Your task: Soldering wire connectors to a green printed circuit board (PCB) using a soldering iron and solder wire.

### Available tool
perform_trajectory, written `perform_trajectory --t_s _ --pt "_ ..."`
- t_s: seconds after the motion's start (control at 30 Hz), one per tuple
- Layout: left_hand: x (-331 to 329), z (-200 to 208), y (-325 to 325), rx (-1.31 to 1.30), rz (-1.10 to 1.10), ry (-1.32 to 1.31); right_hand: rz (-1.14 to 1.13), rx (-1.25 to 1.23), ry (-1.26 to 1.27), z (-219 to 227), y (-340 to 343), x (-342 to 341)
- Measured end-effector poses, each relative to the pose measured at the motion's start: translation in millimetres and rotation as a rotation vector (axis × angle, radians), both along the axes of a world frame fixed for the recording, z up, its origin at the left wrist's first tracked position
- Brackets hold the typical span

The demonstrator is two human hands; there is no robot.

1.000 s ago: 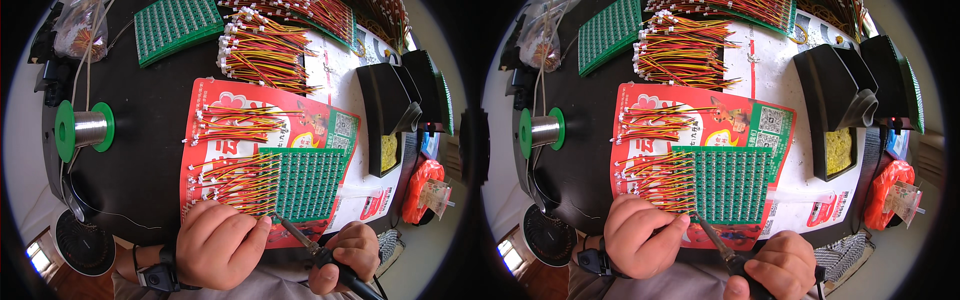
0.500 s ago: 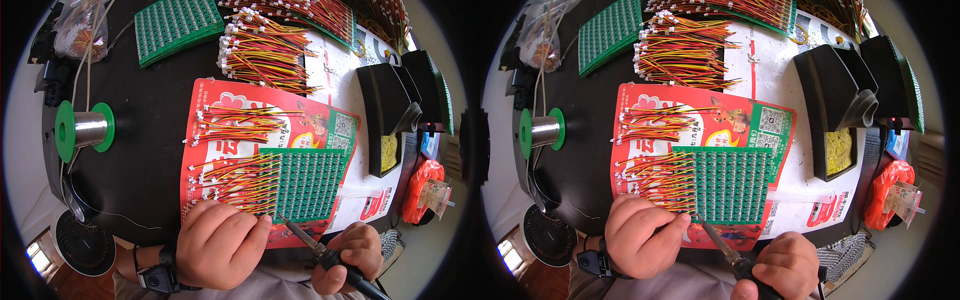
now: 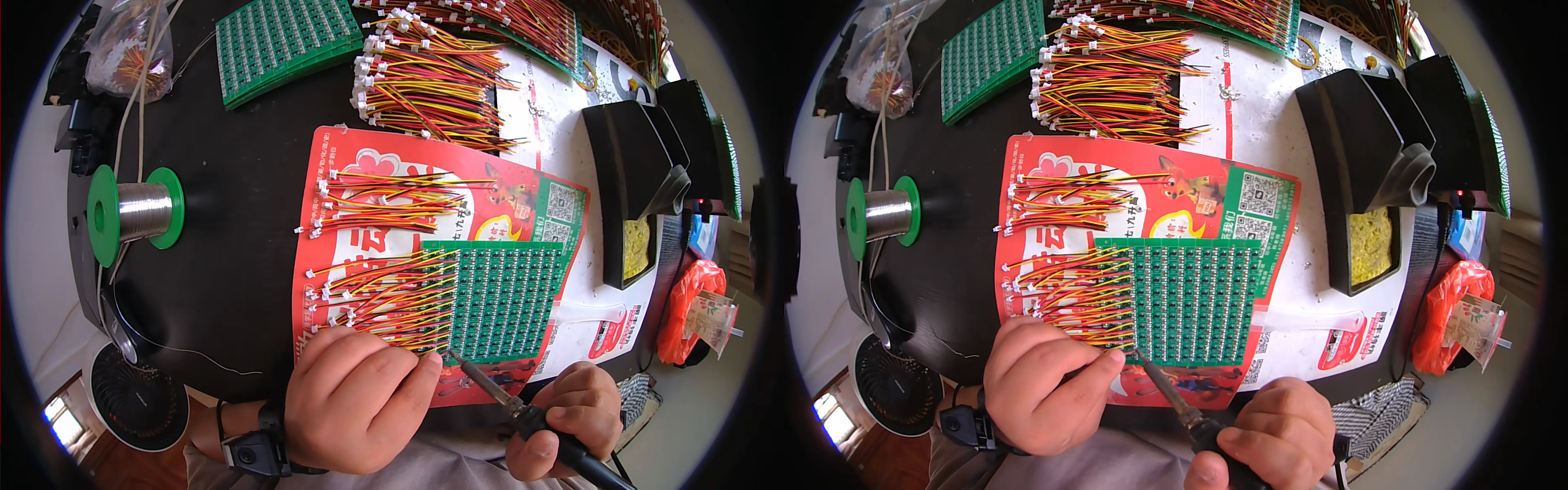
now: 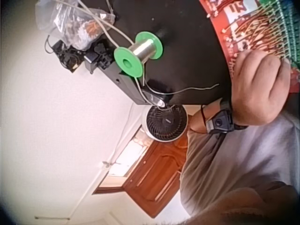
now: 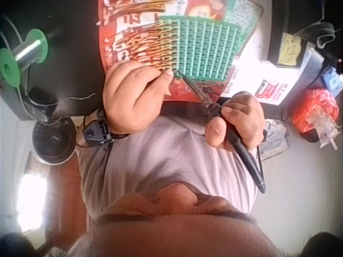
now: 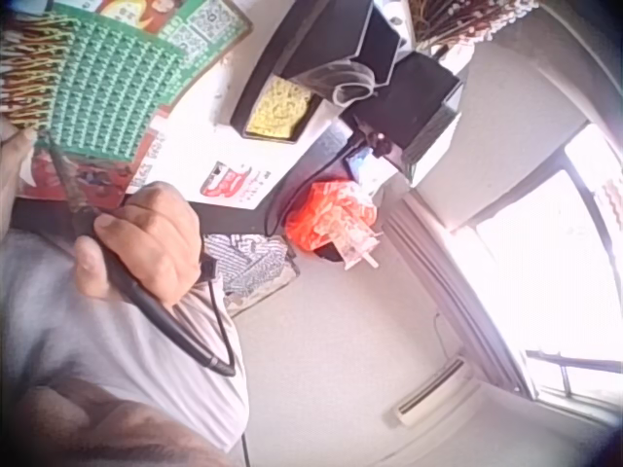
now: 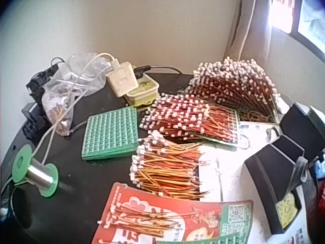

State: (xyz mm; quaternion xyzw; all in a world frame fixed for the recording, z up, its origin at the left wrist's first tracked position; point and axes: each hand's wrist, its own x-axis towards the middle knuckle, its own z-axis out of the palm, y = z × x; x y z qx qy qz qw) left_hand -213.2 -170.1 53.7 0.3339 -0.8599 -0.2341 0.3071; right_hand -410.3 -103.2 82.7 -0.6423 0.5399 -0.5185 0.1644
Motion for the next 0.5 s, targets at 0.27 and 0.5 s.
perform_trajectory --t_s 0.27,0.5 --pt "-0.1 0.4 0.9 0.005 0.008 -0.014 -0.165 -0.063 0.100 -20.1 13.8 5.0" --pt "0.9 -0.8 1.1 -0.004 -0.002 -0.012 -0.140 -0.066 0.103 -13.5 6.5 3.9"
